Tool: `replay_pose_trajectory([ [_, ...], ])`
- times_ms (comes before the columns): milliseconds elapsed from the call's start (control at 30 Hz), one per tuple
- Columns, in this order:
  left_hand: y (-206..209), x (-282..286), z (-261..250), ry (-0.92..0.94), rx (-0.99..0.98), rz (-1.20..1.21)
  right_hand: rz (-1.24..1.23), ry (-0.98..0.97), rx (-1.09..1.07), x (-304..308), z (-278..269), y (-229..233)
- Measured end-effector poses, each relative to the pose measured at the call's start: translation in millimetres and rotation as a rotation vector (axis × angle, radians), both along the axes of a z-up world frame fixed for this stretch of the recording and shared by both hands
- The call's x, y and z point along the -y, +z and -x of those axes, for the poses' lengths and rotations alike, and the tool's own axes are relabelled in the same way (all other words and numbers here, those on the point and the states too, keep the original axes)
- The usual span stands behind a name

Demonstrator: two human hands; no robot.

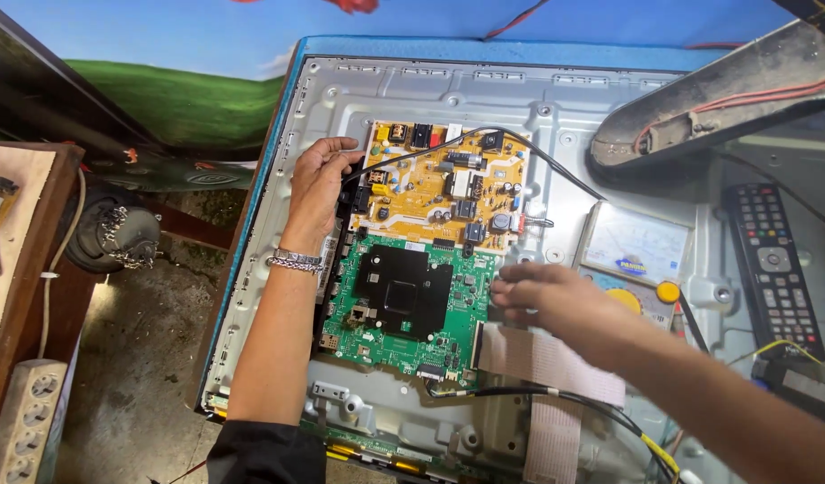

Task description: The person uses a power drill to remove screws from a circuit board inside a television chassis. They then disconnect cables and lift the board out of the casing to work on it.

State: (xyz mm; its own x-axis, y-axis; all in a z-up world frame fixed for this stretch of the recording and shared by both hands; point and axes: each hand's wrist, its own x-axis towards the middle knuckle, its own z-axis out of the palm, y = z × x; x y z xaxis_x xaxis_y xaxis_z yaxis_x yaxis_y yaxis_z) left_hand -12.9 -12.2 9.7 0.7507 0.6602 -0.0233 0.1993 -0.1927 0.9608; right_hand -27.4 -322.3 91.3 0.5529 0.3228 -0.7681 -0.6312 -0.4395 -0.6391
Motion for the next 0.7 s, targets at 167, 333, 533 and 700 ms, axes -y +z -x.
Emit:
replay_pose_trajectory([
  [167, 2, 5, 4, -0.003, 0.063, 0.037, 0.015, -0.061, 0.016, -5, 18, -24],
  [333, -3, 3, 4, -0.001, 0.113, 0.060, -0.064, -0.217, -0.004, -4, 8, -57],
  [533, 27, 28, 15, 0.015, 0.078, 0.103, -0.046, -0.241, -0.057, -6, 8, -17],
  [700, 31, 27, 21, -0.083, 0.046, 0.023, -0.184, -0.180, -0.105, 5, -3, -37],
])
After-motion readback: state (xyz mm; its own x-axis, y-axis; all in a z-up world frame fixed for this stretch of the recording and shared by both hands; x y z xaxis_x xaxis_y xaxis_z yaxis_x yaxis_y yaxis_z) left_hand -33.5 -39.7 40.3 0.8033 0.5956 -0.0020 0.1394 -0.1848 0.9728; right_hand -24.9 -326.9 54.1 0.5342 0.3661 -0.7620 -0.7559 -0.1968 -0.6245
